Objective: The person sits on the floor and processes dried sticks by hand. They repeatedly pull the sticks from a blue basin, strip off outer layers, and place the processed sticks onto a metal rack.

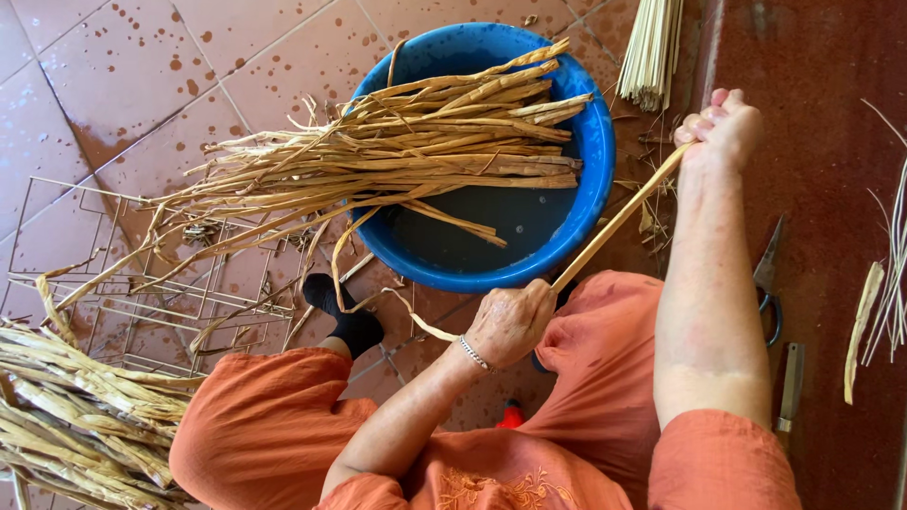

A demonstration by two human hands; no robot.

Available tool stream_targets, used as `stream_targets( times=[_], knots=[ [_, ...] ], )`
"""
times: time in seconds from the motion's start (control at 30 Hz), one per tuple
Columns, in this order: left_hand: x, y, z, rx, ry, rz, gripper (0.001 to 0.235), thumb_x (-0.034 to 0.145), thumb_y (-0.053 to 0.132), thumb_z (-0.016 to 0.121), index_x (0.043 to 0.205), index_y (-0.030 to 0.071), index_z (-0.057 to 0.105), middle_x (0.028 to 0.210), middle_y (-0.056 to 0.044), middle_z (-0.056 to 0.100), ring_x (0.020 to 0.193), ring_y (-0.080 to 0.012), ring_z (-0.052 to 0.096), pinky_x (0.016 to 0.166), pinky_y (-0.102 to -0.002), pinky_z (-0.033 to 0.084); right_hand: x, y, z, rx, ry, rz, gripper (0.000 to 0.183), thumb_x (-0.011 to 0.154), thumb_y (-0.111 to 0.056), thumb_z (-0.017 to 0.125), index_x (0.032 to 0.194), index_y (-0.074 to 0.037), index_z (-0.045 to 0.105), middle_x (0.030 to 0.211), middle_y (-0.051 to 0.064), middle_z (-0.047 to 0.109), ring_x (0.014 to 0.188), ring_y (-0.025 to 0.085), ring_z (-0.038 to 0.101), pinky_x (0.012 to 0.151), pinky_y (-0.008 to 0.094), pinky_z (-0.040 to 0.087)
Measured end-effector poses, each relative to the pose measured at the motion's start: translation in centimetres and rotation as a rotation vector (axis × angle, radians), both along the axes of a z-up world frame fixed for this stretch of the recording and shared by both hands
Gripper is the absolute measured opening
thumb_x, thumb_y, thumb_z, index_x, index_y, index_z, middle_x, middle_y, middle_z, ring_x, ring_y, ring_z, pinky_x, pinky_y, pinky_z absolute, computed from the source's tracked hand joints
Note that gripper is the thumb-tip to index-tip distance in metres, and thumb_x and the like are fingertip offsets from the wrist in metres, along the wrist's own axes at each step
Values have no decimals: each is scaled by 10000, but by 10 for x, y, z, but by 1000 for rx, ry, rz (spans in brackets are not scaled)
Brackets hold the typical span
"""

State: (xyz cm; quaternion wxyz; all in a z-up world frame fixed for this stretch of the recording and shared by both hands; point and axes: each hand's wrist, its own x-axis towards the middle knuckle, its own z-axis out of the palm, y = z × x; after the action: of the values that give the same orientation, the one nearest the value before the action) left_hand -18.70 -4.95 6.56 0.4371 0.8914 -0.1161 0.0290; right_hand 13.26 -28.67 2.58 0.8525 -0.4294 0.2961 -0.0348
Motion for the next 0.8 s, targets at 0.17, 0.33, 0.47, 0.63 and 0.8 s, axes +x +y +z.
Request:
stream_targets(
  times=[0.17,0.33,0.47,0.63,0.8],
  knots=[
    [-26,12,8,-24,15,-17,159,1019,131,536,887,45,521,670,-159,571,617,-388,618,541,-480,479,2,-12,-15,-106,-22,-43,256,1046,-176,466,873,-71,623,616,-29,419,467,91,345,433,266,346],
    [-44,24,15,21,-9,-92,156,1001,126,560,875,47,510,680,-161,557,640,-380,622,564,-477,479,18,-61,-35,-25,-54,-116,245,1036,-155,467,864,-66,616,604,-12,429,463,106,352,424,286,342],
    [-50,35,23,19,60,-152,175,1002,132,592,875,44,509,668,-151,557,621,-369,617,552,-462,485,20,-109,-58,29,-35,-181,284,1030,-206,455,808,-86,586,562,-24,369,431,101,311,401,287,318],
    [-47,45,36,30,3,-221,166,982,136,620,900,41,511,670,-137,576,628,-358,628,548,-458,482,13,-165,-70,-7,-57,-320,314,1051,-214,435,849,-71,627,571,-38,341,447,99,289,426,296,342],
    [-28,59,44,87,-46,-291,159,953,137,651,921,50,523,708,-117,592,677,-340,639,578,-447,496,11,-193,-60,-57,-76,-340,289,1081,-225,451,897,-91,629,687,-23,422,588,115,382,541,326,406]
  ],
)
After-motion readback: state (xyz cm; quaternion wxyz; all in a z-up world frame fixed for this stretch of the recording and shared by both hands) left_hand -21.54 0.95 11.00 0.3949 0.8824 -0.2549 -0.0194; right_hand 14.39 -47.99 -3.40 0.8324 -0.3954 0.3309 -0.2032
